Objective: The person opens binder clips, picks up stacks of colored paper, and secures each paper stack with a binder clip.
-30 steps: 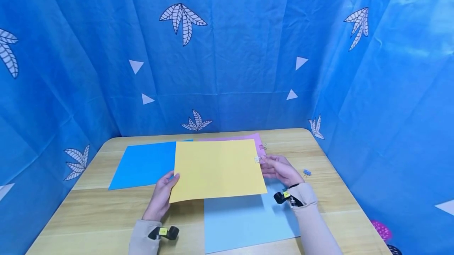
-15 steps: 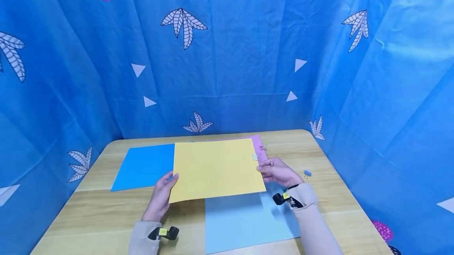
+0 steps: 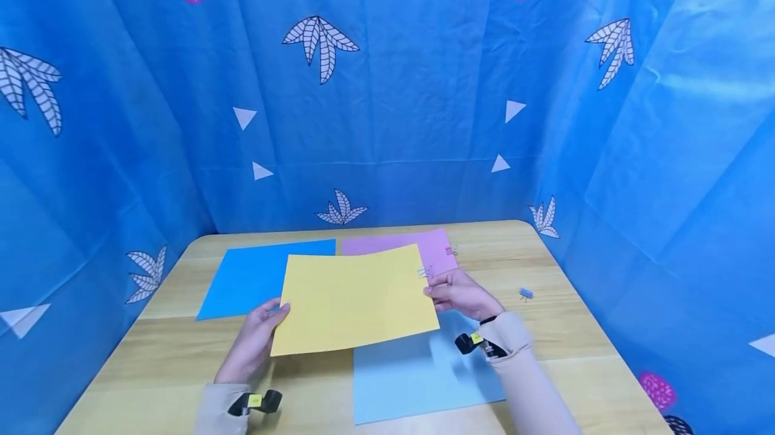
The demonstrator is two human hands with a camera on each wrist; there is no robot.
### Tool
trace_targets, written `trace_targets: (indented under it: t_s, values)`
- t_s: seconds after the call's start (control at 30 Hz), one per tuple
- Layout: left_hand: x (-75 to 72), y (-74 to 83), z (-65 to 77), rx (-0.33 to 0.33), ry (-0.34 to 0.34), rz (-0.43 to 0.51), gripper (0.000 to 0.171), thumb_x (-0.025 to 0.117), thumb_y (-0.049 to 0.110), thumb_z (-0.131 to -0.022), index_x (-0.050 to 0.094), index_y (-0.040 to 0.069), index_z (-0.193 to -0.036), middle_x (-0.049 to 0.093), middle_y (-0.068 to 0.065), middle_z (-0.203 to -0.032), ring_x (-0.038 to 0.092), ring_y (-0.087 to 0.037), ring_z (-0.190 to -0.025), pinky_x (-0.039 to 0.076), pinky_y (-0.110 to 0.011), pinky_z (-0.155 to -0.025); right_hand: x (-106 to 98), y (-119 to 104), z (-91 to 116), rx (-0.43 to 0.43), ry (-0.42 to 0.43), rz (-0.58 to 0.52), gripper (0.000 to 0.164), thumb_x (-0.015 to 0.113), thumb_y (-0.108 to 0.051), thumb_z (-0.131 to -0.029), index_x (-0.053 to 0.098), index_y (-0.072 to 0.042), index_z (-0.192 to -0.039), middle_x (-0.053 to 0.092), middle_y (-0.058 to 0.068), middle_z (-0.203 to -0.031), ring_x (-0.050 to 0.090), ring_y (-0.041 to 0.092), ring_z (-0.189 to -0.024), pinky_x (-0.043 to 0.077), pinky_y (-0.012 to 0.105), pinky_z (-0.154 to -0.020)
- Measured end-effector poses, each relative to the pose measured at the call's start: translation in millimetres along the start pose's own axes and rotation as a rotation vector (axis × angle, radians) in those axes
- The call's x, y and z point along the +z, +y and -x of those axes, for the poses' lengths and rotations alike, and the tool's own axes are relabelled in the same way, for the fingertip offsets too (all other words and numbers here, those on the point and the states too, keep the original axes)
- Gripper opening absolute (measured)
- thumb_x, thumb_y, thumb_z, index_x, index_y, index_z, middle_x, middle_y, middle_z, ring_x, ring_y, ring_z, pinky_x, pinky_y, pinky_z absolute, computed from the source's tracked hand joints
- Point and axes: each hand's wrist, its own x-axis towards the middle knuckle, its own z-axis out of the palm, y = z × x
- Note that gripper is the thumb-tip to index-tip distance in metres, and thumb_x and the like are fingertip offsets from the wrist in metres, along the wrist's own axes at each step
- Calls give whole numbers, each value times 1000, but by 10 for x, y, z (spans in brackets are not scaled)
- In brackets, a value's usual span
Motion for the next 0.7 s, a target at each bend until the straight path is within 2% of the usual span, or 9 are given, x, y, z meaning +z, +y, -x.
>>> trace_targets:
  t_s: [0.03,0.07,0.13,0.23,0.27,0.4,0.43,0.57,0.7]
  values:
    - [-52,0,39,-14,4,-39,78,53,30,-109,10,-11,-160,8,-31,-169,26,-42,-153,15,-59,-130,53,6,-10,1,-5,11,25,63,-10,-103,69,9,-118,78,1,-96,75,10,-82,65,27,-76]
    - [-109,0,77,-28,15,-73,77,53,30,-109,12,-11,-160,24,-33,-163,46,-36,-139,28,-54,-128,112,10,-20,3,-11,18,23,64,-11,-102,70,8,-114,77,0,-93,74,9,-79,64,26,-74]
    - [-233,3,167,-54,24,-107,77,53,31,-109,14,-10,-160,49,-28,-148,63,-22,-112,49,-44,-115,236,28,-46,11,-24,33,19,66,-12,-101,72,5,-108,75,-1,-87,72,9,-74,64,25,-73]
    - [-427,-9,292,-92,18,-110,74,52,32,-109,16,-8,-161,71,-6,-112,66,-5,-80,62,-30,-80,436,67,-103,35,-31,47,16,68,-12,-100,72,3,-103,74,0,-84,71,10,-72,64,26,-72]
    - [-490,-12,329,-100,11,-98,72,51,30,-110,17,-7,-161,72,0,-103,68,-7,-76,62,-28,-73,499,84,-131,43,-34,49,16,68,-12,-100,72,3,-103,74,1,-85,71,10,-72,65,27,-72]
    - [-743,-47,486,-126,-20,-119,72,47,32,-111,15,-10,-159,73,4,-105,71,-7,-90,63,-30,-81,774,139,-225,53,-32,72,18,70,-11,-98,73,5,-105,79,8,-91,75,14,-74,66,32,-74]
    - [-803,-66,526,-130,-24,-132,72,47,31,-111,14,-12,-159,71,6,-100,69,-5,-84,62,-27,-77,846,156,-243,54,-35,77,17,70,-10,-98,73,6,-105,79,9,-92,75,14,-73,66,33,-75]
    - [-1059,-178,686,-120,-124,-141,73,43,25,-112,6,-21,-155,70,10,-103,69,-3,-88,63,-28,-78,1121,236,-279,60,-46,83,15,70,-7,-97,74,6,-104,79,15,-93,75,14,-69,66,35,-73]
    - [-1288,-284,818,-131,-228,-127,75,41,23,-113,-1,-25,-152,73,8,-111,73,-12,-98,64,-38,-85,1355,295,-284,81,-63,55,12,71,-3,-95,75,6,-102,79,19,-90,73,13,-63,66,33,-70]
